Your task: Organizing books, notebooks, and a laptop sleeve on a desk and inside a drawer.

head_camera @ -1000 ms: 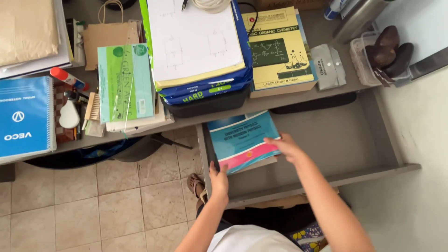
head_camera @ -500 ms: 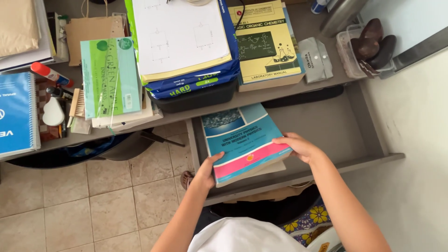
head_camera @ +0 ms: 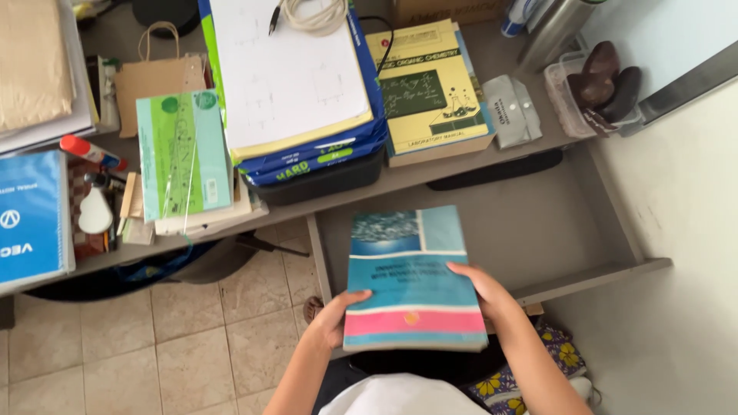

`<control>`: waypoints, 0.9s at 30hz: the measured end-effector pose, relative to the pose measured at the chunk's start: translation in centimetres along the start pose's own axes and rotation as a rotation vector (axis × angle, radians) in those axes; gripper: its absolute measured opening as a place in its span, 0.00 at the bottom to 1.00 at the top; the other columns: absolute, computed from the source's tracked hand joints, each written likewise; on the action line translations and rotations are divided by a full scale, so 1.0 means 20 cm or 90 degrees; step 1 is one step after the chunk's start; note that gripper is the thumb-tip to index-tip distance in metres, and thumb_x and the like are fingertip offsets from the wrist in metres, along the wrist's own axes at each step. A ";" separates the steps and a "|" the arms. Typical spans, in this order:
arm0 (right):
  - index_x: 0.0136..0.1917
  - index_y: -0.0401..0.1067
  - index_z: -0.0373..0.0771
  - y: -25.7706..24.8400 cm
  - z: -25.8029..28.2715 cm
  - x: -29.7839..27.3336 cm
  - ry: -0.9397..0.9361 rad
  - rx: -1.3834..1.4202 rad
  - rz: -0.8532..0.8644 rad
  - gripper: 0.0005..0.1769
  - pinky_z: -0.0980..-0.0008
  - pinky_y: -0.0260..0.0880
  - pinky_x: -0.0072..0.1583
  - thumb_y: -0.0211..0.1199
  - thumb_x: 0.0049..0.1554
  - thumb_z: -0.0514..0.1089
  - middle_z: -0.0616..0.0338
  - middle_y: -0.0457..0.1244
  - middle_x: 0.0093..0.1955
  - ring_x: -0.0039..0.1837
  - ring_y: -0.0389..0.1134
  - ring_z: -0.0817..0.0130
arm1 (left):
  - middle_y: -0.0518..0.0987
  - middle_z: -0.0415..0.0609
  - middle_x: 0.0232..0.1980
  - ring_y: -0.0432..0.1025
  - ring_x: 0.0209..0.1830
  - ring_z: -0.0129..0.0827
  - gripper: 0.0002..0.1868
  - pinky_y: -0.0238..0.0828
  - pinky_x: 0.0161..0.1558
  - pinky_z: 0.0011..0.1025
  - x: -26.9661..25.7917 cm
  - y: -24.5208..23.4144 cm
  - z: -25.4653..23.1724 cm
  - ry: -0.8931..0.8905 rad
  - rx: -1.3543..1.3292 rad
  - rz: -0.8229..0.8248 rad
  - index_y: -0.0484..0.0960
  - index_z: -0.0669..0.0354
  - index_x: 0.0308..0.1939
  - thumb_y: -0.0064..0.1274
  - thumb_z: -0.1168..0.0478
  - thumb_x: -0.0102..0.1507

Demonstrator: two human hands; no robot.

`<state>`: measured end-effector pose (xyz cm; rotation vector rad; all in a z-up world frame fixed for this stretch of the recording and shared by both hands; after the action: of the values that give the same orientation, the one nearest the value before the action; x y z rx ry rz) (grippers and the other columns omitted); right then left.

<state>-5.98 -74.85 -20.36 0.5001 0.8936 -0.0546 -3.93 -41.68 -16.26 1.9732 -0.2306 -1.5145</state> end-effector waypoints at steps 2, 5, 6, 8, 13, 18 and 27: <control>0.68 0.65 0.28 0.01 0.03 -0.14 -0.040 0.030 -0.054 0.36 0.54 0.73 0.61 0.67 0.51 0.48 0.38 0.67 0.63 0.63 0.70 0.50 | 0.79 0.66 0.58 0.78 0.56 0.50 0.33 0.78 0.57 0.45 0.01 0.07 0.01 0.019 0.072 0.029 0.71 0.72 0.64 0.60 0.60 0.58; 0.71 0.62 0.33 -0.05 0.08 -0.28 -0.105 0.061 -0.142 0.37 0.53 0.73 0.60 0.64 0.51 0.45 0.38 0.66 0.63 0.62 0.71 0.50 | 0.80 0.64 0.60 0.78 0.57 0.46 0.34 0.77 0.58 0.40 0.01 0.25 0.01 0.085 0.207 0.057 0.72 0.69 0.65 0.62 0.61 0.57; 0.73 0.61 0.34 -0.09 0.10 -0.32 -0.123 0.060 -0.177 0.38 0.51 0.73 0.59 0.63 0.51 0.44 0.36 0.66 0.63 0.61 0.71 0.49 | 0.81 0.63 0.60 0.78 0.57 0.45 0.34 0.77 0.57 0.38 0.00 0.32 0.02 0.131 0.265 0.054 0.72 0.68 0.65 0.63 0.62 0.56; 0.73 0.62 0.32 -0.15 0.17 -0.40 -0.174 0.079 -0.172 0.38 0.53 0.72 0.59 0.64 0.51 0.44 0.38 0.65 0.63 0.61 0.70 0.50 | 0.81 0.61 0.59 0.78 0.57 0.44 0.34 0.77 0.57 0.38 -0.02 0.43 0.01 0.148 0.298 0.039 0.71 0.66 0.65 0.64 0.62 0.57; 0.73 0.62 0.29 -0.08 0.54 -0.58 -0.284 0.058 -0.177 0.39 0.55 0.71 0.60 0.64 0.51 0.43 0.41 0.66 0.65 0.63 0.69 0.53 | 0.82 0.53 0.59 0.77 0.58 0.37 0.33 0.74 0.59 0.32 0.06 0.69 -0.12 0.304 0.428 0.073 0.72 0.65 0.66 0.66 0.62 0.58; 0.76 0.61 0.35 0.03 0.89 -0.57 -0.380 -0.088 -0.148 0.40 0.58 0.69 0.61 0.64 0.52 0.43 0.46 0.66 0.66 0.65 0.68 0.57 | 0.81 0.63 0.56 0.78 0.50 0.41 0.32 0.79 0.51 0.37 0.27 0.92 -0.42 0.404 0.239 0.165 0.74 0.77 0.64 0.64 0.61 0.60; 0.66 0.70 0.31 -0.07 1.13 -0.08 -0.316 -0.010 -0.107 0.27 0.53 0.76 0.46 0.64 0.56 0.44 0.47 0.70 0.54 0.51 0.73 0.57 | 0.80 0.51 0.58 0.77 0.55 0.40 0.37 0.77 0.53 0.41 0.49 1.00 -0.67 0.367 0.271 -0.071 0.63 0.56 0.73 0.58 0.54 0.62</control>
<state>9.16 -86.26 -7.96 0.3718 0.4456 -0.3116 16.18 -57.25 -10.75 2.7076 -0.2073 -0.9437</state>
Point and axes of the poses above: each hand's wrist, its own x-axis towards the middle knuckle, its own y-axis out of the palm, z = x × y, the point moved 1 cm from there along x, towards the middle knuckle
